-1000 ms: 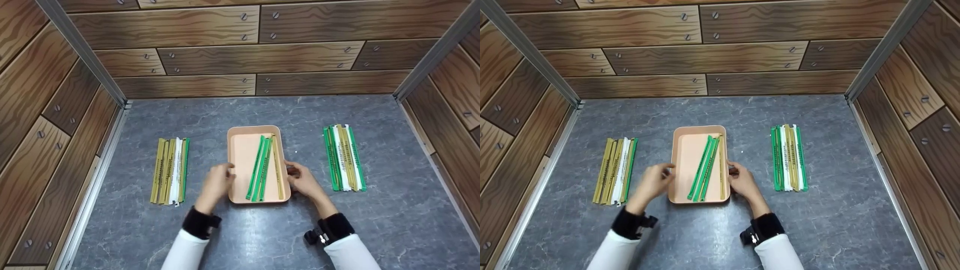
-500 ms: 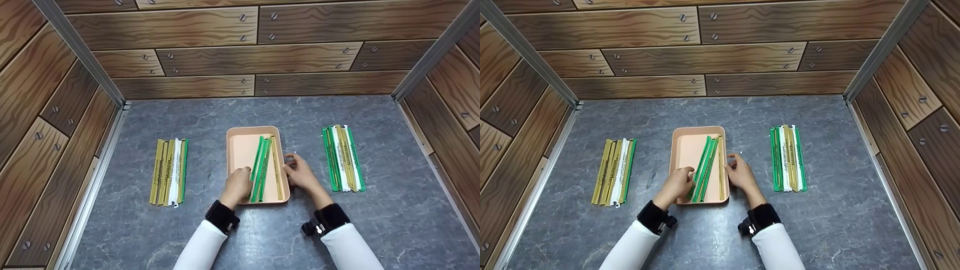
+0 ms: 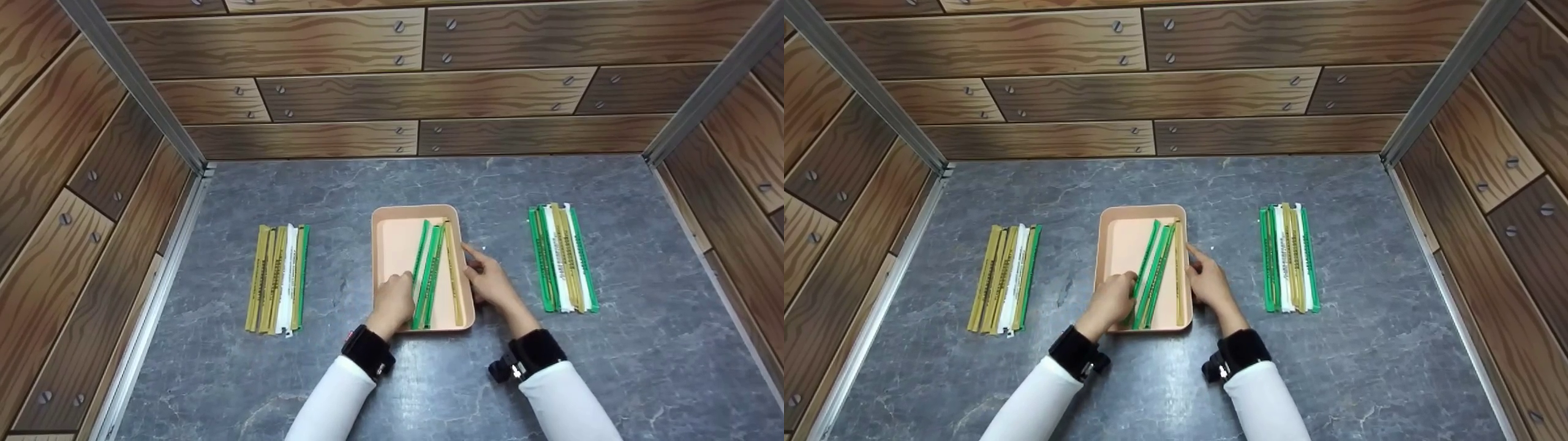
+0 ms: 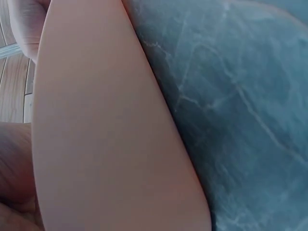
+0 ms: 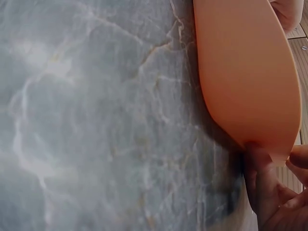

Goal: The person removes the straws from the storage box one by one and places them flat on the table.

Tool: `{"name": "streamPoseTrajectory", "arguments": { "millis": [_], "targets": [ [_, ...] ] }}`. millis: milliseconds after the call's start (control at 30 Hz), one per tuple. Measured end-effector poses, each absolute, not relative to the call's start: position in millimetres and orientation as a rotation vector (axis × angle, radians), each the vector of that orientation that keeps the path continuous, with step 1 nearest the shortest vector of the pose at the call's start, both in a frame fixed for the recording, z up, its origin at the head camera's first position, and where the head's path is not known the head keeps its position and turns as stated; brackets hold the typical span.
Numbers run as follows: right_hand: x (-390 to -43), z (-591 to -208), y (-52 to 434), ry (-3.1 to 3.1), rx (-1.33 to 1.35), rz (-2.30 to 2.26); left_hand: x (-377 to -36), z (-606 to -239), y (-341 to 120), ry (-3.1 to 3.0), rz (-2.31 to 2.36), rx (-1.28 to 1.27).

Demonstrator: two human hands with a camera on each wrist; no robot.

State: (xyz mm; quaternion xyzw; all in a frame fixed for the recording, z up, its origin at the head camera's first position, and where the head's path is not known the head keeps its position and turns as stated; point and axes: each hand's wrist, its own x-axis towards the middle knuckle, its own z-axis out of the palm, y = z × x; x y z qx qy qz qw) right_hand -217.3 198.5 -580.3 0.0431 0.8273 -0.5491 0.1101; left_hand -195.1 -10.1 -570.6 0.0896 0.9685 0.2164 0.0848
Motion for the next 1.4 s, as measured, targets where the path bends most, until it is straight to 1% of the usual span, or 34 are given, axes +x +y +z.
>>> {"name": "streamPoseTrajectory", "arguments": {
  "millis": [333,533,900,1167,1400],
  "targets": [
    [-216.3,-581.5,197.2,2.437,0.151,-1.591,-196.0,-571.2,-13.3,2.875,0.689,0.258],
    [-217.5,-583.6,196.4,2.458,0.164,-1.574,-196.5,-569.8,-15.9,2.837,0.751,0.202],
    [-216.3,-584.4,194.7,2.485,0.158,-1.605,-187.8,-549.3,-27.8,2.87,0.933,0.234],
    [-217.0,-583.9,194.4,2.474,0.141,-1.615,-181.5,-531.5,-56.2,2.849,1.236,0.203],
    [-216.4,-584.2,194.8,2.441,0.176,-1.616,-182.2,-527.7,-91.3,2.901,1.389,0.072]
  ]
}}
